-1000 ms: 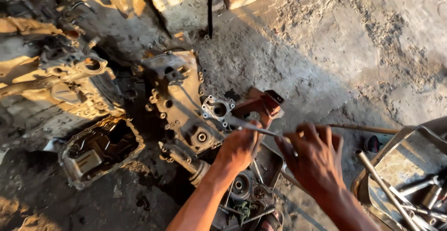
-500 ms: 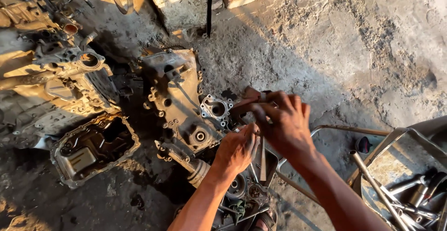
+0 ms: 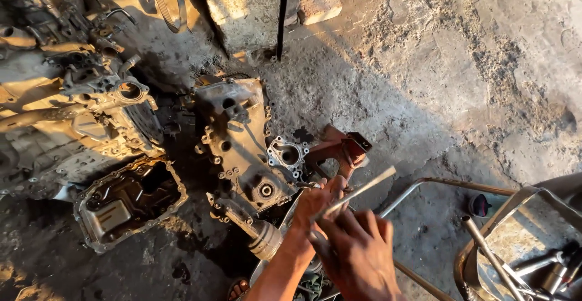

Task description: Securing and aligning internal components of a disassembled car engine using a metal hand tool.

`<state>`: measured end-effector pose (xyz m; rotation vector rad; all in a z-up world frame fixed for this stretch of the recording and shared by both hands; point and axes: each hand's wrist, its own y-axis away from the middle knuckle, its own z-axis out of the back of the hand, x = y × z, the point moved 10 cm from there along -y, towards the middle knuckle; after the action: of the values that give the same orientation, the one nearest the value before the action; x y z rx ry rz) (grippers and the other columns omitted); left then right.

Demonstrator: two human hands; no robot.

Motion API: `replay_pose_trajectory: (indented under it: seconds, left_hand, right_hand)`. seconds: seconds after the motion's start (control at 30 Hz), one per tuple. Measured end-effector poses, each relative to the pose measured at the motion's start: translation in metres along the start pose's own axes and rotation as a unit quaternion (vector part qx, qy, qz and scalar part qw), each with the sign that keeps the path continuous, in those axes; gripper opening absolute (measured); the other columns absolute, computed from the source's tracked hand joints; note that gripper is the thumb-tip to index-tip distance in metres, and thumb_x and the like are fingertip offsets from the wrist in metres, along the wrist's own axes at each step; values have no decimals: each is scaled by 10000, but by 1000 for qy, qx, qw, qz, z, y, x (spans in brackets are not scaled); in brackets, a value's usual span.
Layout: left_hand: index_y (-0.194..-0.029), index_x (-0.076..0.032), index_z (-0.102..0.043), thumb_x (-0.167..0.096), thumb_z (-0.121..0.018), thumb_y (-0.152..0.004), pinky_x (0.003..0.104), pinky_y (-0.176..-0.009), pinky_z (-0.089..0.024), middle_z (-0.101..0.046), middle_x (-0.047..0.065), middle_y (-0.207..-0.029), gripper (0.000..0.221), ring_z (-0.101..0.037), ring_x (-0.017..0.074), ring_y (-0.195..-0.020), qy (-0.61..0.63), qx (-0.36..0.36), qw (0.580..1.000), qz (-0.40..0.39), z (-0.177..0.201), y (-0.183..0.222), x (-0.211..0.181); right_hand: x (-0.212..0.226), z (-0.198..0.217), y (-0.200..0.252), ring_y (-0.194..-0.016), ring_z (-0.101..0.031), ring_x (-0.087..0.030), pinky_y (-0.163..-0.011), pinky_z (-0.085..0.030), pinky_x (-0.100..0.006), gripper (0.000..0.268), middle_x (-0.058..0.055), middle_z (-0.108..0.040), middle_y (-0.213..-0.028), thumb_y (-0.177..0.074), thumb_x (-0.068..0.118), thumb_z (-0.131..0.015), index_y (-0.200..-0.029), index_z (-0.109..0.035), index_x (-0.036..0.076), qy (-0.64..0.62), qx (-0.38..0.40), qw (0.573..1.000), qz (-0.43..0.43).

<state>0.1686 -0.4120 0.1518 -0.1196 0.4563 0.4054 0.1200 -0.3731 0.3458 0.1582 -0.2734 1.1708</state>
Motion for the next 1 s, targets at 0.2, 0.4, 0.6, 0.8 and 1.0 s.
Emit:
replay_pose_trajectory:
  seconds: [0.2,0.4,0.6,0.8,1.0]
  left_hand:
    - [-1136,-61,-529,-143,-650,-973,368,-538,-593,-663,87,-784,218,-577,178,-416,57,-115,991,27,83,17,-22]
    - [-1065,-160,-418,-320,-503,-1104,268,-288,-493,-398,-21,-503,185,-470,112,-291,35,-122,991,53,46,8,-4]
    - [-1221,-139,-422,-268,-519,-1089,410,-589,-591,-519,-9,-598,208,-492,127,-352,71,-84,991,81,72,7,-13]
    - [-1112,-196,-358,-435,-649,-1016,553,-940,-539,-508,-78,-541,389,-785,136,-831,-136,-146,980,20,15,6,-8]
    - [-853,-196,-706,-208,-665,-925,637,-1175,-250,-645,-6,-603,84,-652,179,-616,-54,68,993,75,25,17,-18]
  right_hand:
    - [-42,19,-91,-997,-490,-288,-828,-355,-514,357,-17,-650,-1145,-1019,481,-458,-997,-754,281,11,10,1000,-22]
    - [-101,33,-75,-1036,-516,-273,-875,-313,-479,475,-14,-661,-1037,-1030,527,-374,-1088,-760,257,35,20,992,-120]
    - [-95,9,19,-998,-586,-271,-866,-353,-480,330,49,-660,-979,-959,504,-505,-1152,-711,333,92,6,986,-140]
    - [-4,-4,15,-912,-592,-260,-751,-399,-492,300,60,-676,-869,-886,514,-684,-1062,-775,288,7,-16,1000,11]
    - [-28,14,-72,-960,-552,-337,-812,-429,-586,294,-48,-663,-1062,-997,437,-570,-1150,-739,252,47,6,999,18]
